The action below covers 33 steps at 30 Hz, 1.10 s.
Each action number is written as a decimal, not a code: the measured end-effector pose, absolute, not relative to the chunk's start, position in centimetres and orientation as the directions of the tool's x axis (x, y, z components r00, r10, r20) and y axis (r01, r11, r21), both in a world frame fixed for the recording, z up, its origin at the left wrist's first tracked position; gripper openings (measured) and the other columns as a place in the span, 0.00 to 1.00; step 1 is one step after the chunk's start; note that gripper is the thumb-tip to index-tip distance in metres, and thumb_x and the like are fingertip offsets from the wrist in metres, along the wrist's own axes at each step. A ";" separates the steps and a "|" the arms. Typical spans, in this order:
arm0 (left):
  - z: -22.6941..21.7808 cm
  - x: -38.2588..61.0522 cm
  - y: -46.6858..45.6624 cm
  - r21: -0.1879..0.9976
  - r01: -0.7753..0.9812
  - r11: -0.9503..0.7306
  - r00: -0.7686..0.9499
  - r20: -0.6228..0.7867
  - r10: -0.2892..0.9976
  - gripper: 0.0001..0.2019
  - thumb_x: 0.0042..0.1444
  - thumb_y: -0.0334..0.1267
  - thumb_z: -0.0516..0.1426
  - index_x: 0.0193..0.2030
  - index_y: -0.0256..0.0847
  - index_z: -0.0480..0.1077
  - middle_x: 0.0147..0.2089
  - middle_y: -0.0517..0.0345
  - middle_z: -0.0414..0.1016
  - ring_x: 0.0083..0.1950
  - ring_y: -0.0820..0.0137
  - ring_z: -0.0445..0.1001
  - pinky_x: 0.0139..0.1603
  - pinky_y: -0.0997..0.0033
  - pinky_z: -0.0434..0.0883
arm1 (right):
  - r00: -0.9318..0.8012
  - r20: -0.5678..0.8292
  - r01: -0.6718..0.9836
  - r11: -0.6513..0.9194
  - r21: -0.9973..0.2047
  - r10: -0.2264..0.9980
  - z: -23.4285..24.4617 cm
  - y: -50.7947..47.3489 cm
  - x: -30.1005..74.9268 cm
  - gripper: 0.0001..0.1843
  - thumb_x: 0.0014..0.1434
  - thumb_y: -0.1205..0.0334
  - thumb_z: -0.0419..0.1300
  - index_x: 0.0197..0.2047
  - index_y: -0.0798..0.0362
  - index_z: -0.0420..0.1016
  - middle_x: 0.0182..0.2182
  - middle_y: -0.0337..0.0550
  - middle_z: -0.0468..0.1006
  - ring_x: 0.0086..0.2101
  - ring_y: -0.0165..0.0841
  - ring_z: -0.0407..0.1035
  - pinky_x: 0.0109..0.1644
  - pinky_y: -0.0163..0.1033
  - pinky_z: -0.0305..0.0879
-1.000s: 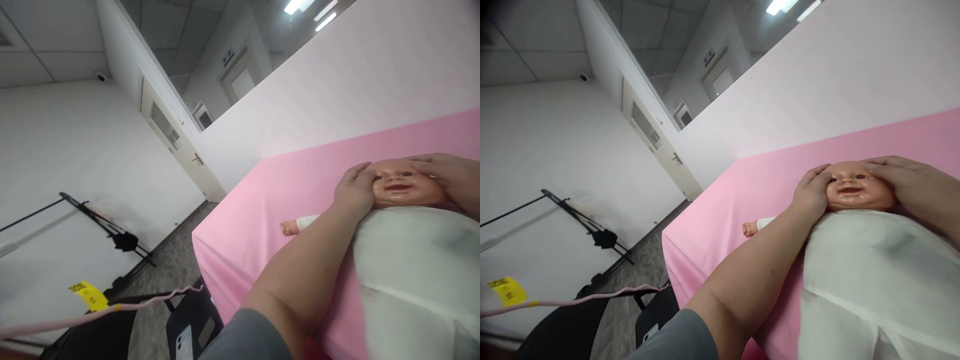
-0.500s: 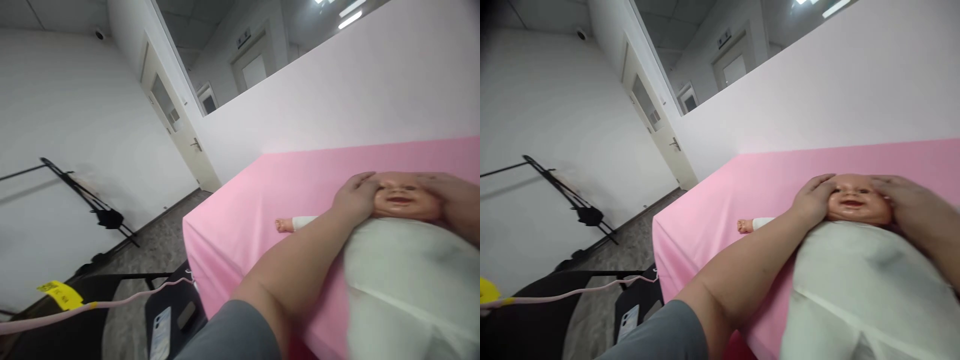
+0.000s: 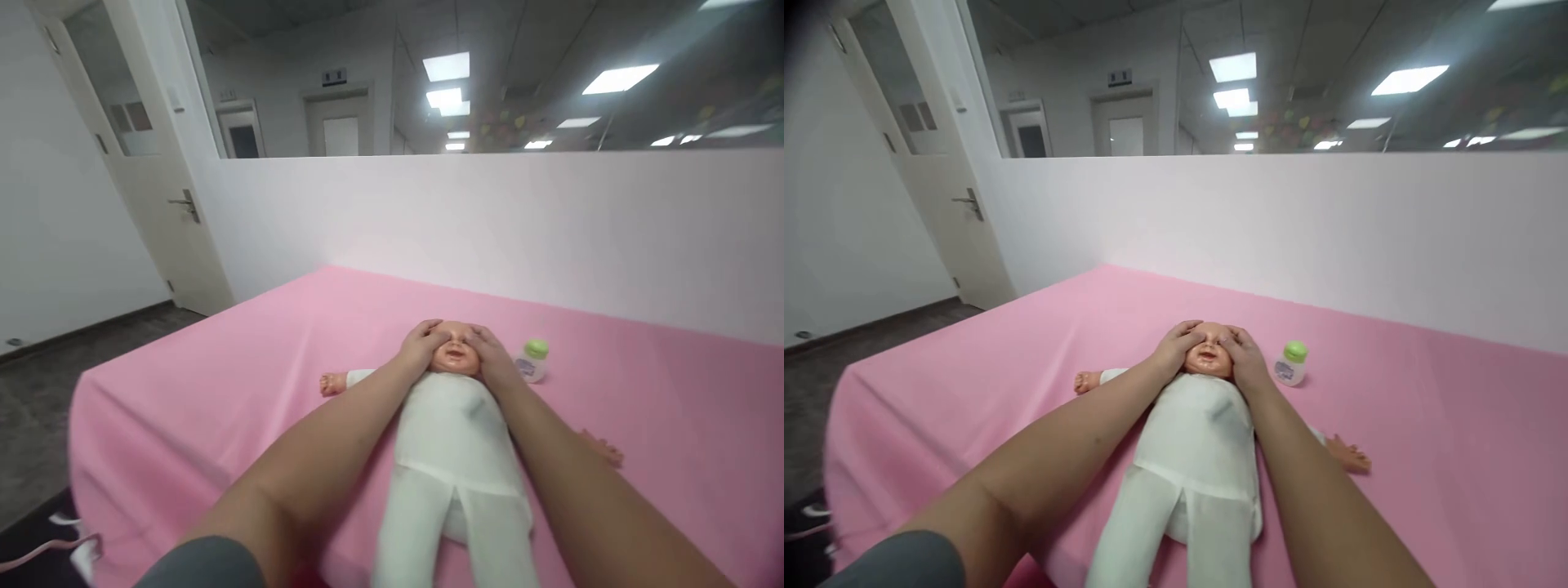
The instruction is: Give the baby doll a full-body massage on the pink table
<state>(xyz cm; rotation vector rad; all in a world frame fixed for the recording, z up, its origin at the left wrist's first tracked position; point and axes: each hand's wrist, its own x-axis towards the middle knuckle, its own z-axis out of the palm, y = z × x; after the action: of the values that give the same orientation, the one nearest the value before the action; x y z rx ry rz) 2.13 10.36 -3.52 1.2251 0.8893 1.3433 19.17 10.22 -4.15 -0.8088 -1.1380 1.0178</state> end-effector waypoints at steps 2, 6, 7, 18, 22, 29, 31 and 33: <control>-3.6 2.2 10.4 0.958 -0.239 -0.160 0.086 0.185 0.979 0.28 0.52 0.45 0.68 0.60 0.40 0.74 0.56 0.47 0.80 0.55 0.57 0.78 0.61 0.58 0.74 | 0.021 0.281 -0.244 0.277 -0.929 0.960 -4.1 10.1 19.4 0.28 0.47 0.46 0.77 0.47 0.51 0.81 0.42 0.47 0.83 0.41 0.45 0.76 0.46 0.50 0.74; -3.8 2.5 10.4 0.941 -0.297 -0.162 0.054 0.186 0.981 0.28 0.50 0.44 0.68 0.58 0.38 0.75 0.54 0.47 0.81 0.56 0.55 0.78 0.63 0.56 0.72 | 0.082 0.312 -0.186 0.322 -0.928 0.946 -3.8 9.8 19.4 0.28 0.46 0.44 0.77 0.46 0.49 0.80 0.41 0.45 0.83 0.42 0.45 0.76 0.49 0.50 0.74; -3.8 2.5 10.4 0.939 -0.306 -0.158 0.046 0.181 0.983 0.28 0.50 0.44 0.68 0.58 0.38 0.75 0.54 0.47 0.81 0.56 0.55 0.78 0.62 0.56 0.72 | 0.083 0.323 -0.163 0.333 -0.929 0.943 -3.7 9.7 19.3 0.27 0.46 0.44 0.76 0.45 0.49 0.80 0.41 0.46 0.83 0.43 0.46 0.76 0.49 0.51 0.74; -2.9 2.8 9.5 0.957 -0.269 -0.111 0.019 0.120 0.993 0.25 0.51 0.46 0.67 0.55 0.41 0.76 0.53 0.50 0.82 0.57 0.55 0.79 0.60 0.60 0.74 | 0.090 0.334 -0.155 0.345 -0.926 0.938 -3.9 9.6 19.2 0.24 0.52 0.44 0.73 0.47 0.49 0.79 0.43 0.44 0.83 0.45 0.46 0.76 0.52 0.50 0.73; -2.5 2.7 9.2 0.964 -0.237 -0.120 0.009 0.125 0.992 0.24 0.51 0.47 0.67 0.55 0.42 0.77 0.53 0.50 0.83 0.58 0.54 0.78 0.61 0.58 0.73 | 0.096 0.305 -0.165 0.317 -0.934 0.947 -4.1 9.8 19.5 0.24 0.52 0.45 0.73 0.48 0.48 0.79 0.43 0.43 0.83 0.44 0.45 0.76 0.51 0.49 0.74; -1.3 2.8 8.2 0.970 -0.211 -0.121 -0.034 0.117 0.993 0.23 0.50 0.46 0.68 0.53 0.42 0.79 0.50 0.51 0.84 0.58 0.52 0.78 0.62 0.57 0.73 | 0.091 0.291 -0.193 0.303 -0.933 0.952 -4.5 10.0 19.5 0.24 0.52 0.45 0.73 0.48 0.48 0.78 0.44 0.43 0.82 0.46 0.46 0.76 0.51 0.50 0.74; -1.2 2.7 8.0 0.972 -0.203 -0.122 -0.030 0.118 0.993 0.23 0.50 0.45 0.68 0.53 0.42 0.79 0.50 0.51 0.84 0.58 0.52 0.78 0.62 0.57 0.73 | 0.090 0.297 -0.196 0.310 -0.930 0.950 -4.5 9.9 19.4 0.25 0.52 0.45 0.73 0.49 0.48 0.77 0.44 0.43 0.82 0.46 0.45 0.76 0.52 0.50 0.74; -1.1 2.6 7.9 0.976 -0.173 -0.129 -0.034 0.125 0.992 0.23 0.50 0.45 0.68 0.53 0.42 0.78 0.52 0.50 0.83 0.59 0.52 0.78 0.62 0.57 0.73 | 0.091 0.303 -0.201 0.315 -0.927 0.949 -4.4 9.9 19.3 0.26 0.51 0.44 0.73 0.49 0.48 0.77 0.43 0.43 0.82 0.45 0.45 0.76 0.51 0.49 0.74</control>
<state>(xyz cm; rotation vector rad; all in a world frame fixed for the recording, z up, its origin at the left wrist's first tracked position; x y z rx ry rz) 2.55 7.91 -1.15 1.1577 1.0314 1.3975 19.33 9.86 -4.36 -0.8512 -1.1448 1.0294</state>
